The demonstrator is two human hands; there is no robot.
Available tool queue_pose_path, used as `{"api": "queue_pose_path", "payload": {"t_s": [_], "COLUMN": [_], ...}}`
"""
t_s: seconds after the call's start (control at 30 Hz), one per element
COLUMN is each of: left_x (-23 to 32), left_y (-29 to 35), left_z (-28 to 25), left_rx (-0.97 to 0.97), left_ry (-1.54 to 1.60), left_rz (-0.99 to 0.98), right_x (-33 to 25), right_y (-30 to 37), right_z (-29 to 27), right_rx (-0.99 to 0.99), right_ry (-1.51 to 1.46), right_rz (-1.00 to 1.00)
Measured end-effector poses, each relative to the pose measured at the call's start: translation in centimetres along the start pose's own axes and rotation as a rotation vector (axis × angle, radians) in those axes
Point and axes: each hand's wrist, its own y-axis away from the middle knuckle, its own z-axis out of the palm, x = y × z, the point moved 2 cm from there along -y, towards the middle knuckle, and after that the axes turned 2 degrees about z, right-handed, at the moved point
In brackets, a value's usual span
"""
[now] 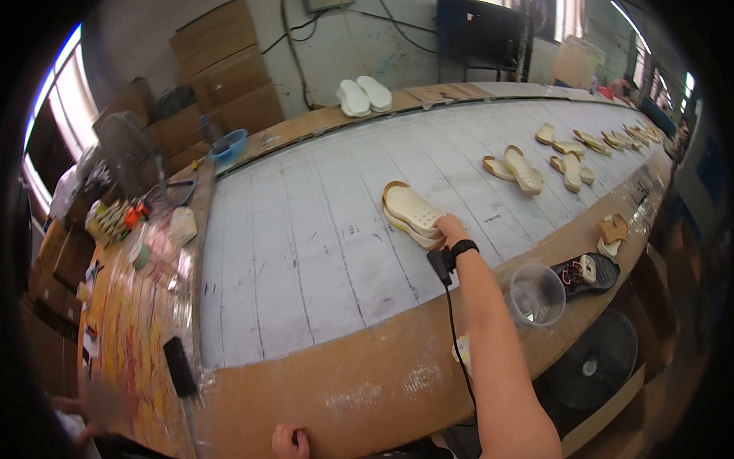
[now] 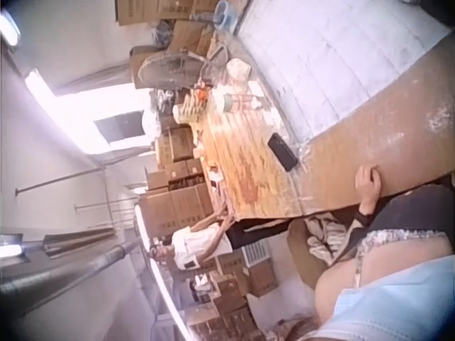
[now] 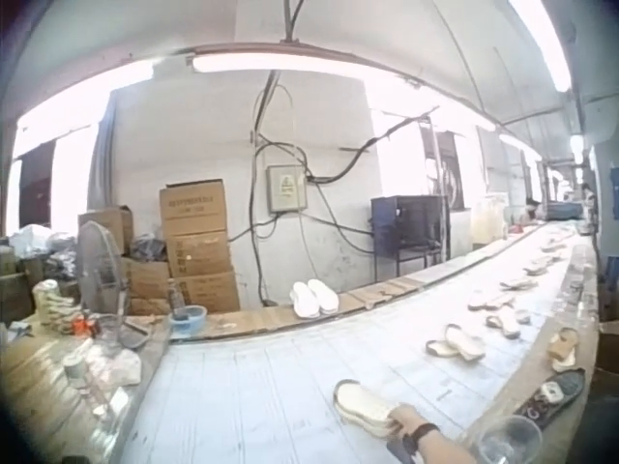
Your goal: The recorder is applying a liquid adhesive to the inside edges of shoe soles using a small brush.
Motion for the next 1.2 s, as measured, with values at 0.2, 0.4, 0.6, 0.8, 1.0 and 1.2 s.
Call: {"api": "queue_pose_path", "payload": {"t_s": [0.2, 0.4, 0.6, 0.8, 1.0, 1.2], "left_x": [0.6, 4.3, 5.3, 6.3, 7.4, 8.0], "left_y": [-4.3, -9.9, -5.5, -2.6, -1.5, -1.2], "left_z": [2.1, 0.9, -2.1, -3.4, -4.9, -5.8], "left_rx": [-0.229, 0.081, -0.033, -0.133, -0.156, -0.184], "left_ry": [0.932, 1.605, 1.54, 1.386, 1.307, 1.314], "left_rz": [-0.535, -0.313, -0.373, -0.367, -0.302, -0.353], "right_x": [-0.5, 2.6, 2.8, 1.7, 2.1, 2.9], "right_y": [16.7, 35.3, 41.9, 41.9, 43.7, 43.9], "right_z": [12.0, 16.9, 17.3, 18.9, 19.9, 19.3], "right_rx": [-0.416, -0.965, -1.039, -0.92, -0.815, -0.835], "right_ry": [-0.763, -0.757, -0.485, -0.315, -0.339, -0.523], "right_rz": [0.303, 0.398, 0.217, -0.172, -0.203, -0.065]}}
